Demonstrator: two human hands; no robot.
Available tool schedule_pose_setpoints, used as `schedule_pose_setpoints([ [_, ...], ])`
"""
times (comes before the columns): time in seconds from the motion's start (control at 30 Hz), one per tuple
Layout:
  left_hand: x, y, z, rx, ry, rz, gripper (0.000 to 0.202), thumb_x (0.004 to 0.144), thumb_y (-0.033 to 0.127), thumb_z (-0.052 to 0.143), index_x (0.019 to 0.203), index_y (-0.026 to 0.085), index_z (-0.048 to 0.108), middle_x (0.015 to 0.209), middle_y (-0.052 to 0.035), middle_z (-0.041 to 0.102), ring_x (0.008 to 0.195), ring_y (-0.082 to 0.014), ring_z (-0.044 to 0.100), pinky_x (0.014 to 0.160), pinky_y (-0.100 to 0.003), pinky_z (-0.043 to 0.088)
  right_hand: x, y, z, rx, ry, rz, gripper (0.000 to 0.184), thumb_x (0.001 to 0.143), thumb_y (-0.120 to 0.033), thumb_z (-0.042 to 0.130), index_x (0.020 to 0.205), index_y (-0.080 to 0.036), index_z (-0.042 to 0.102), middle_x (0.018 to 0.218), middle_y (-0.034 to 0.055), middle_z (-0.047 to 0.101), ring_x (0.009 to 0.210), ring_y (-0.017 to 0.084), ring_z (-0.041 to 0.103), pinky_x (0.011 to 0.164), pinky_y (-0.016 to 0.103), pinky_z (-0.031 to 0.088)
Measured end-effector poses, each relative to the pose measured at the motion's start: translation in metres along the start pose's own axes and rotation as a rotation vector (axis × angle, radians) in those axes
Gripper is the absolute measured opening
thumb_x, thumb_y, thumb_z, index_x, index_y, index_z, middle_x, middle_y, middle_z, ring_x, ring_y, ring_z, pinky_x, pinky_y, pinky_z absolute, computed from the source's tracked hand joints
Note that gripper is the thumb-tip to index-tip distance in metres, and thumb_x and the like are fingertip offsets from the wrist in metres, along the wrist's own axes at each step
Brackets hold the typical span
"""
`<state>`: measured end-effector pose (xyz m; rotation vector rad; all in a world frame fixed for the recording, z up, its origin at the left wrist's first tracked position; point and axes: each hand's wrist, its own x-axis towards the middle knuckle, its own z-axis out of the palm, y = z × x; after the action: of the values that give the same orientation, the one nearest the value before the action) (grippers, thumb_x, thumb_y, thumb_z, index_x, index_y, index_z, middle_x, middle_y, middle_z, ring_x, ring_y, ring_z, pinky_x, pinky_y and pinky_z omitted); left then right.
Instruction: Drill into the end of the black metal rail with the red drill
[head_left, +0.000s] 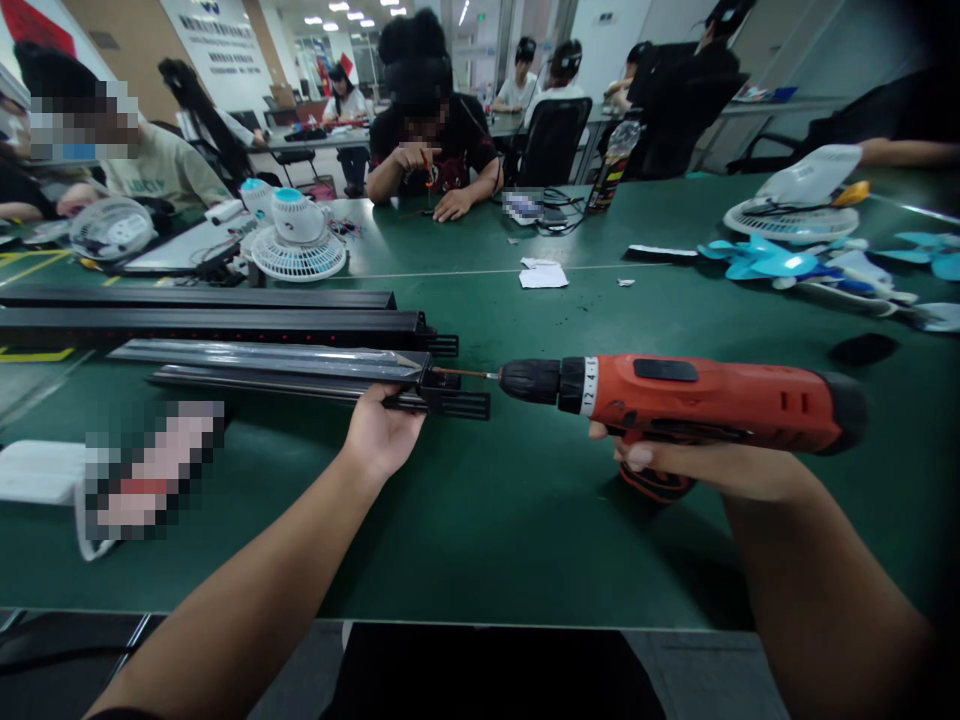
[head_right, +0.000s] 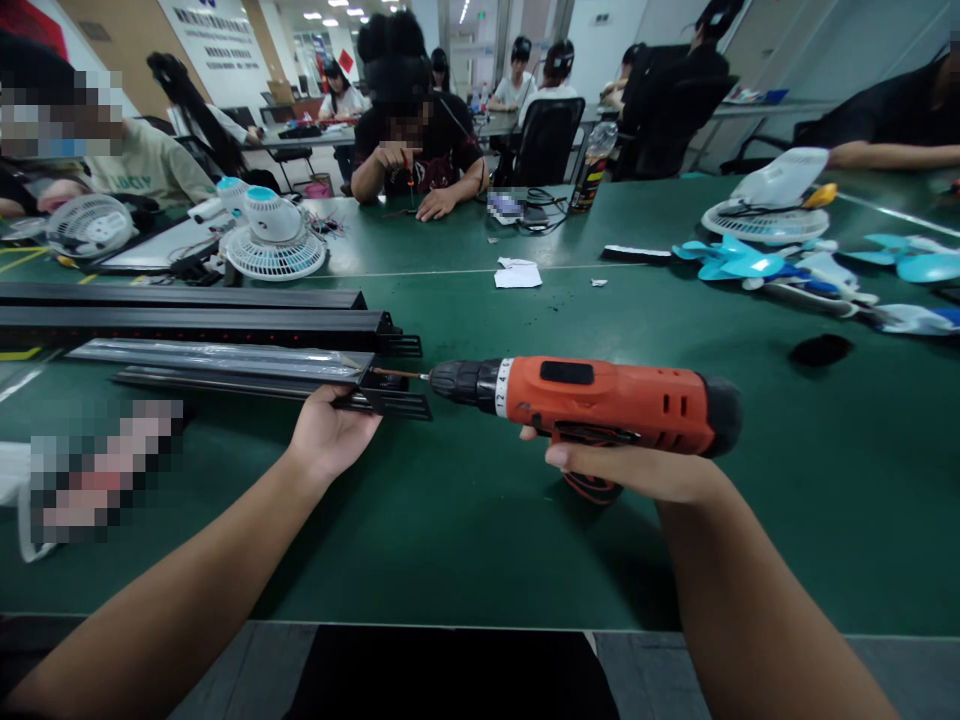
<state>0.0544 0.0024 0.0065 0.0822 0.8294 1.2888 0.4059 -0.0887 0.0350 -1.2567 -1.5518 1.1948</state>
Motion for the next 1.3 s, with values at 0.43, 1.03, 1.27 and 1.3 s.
schedule_pose_setpoints([
  [0.43, -0.003, 0.0, 0.002, 0.008, 0.023, -0.001, 0.066, 0.087, 0.003, 0.056, 0.151, 0.011, 0.069, 0.116, -0.0134, 0.088, 0.089, -0.022, 0.084, 0.095, -0.032, 0.068, 0.001, -0.009, 0.007, 0.005, 0.029, 0.046, 0.026, 0.074, -0.038, 0.102, 0.097, -0.03, 0.093, 0.077, 0.0027, 0.084, 0.071, 0.023, 0.084, 0.074, 0.033, 0.077],
  [1.03, 0.004, 0.0, -0.007, 0.047, -0.042, 0.012, 0.064, 0.089, 0.004, 0.056, 0.15, 0.015, 0.072, 0.116, -0.0114, 0.088, 0.097, -0.0243, 0.085, 0.103, -0.037, 0.068, 0.0, -0.001, -0.005, 0.01, -0.066, 0.058, 0.033, 0.085, -0.04, 0.101, 0.115, -0.028, 0.095, 0.079, 0.0038, 0.084, 0.076, 0.024, 0.084, 0.079, 0.035, 0.077],
  [1.27, -0.003, -0.001, 0.002, 0.034, -0.011, 0.018, 0.06, 0.091, 0.003, 0.055, 0.148, 0.013, 0.073, 0.113, -0.0114, 0.088, 0.091, -0.0211, 0.083, 0.098, -0.032, 0.068, 0.0, -0.002, 0.0, 0.035, -0.028, 0.07, 0.026, 0.081, -0.039, 0.103, 0.103, -0.029, 0.094, 0.08, 0.0038, 0.086, 0.077, 0.024, 0.086, 0.082, 0.035, 0.077],
  [1.3, -0.004, -0.001, 0.004, 0.03, 0.005, 0.015, 0.059, 0.092, 0.003, 0.055, 0.147, 0.012, 0.073, 0.112, -0.0119, 0.088, 0.09, -0.0211, 0.083, 0.097, -0.032, 0.068, 0.0, -0.003, 0.002, 0.037, -0.011, 0.071, 0.026, 0.079, -0.04, 0.104, 0.101, -0.029, 0.094, 0.078, 0.0034, 0.084, 0.077, 0.024, 0.085, 0.081, 0.035, 0.077],
])
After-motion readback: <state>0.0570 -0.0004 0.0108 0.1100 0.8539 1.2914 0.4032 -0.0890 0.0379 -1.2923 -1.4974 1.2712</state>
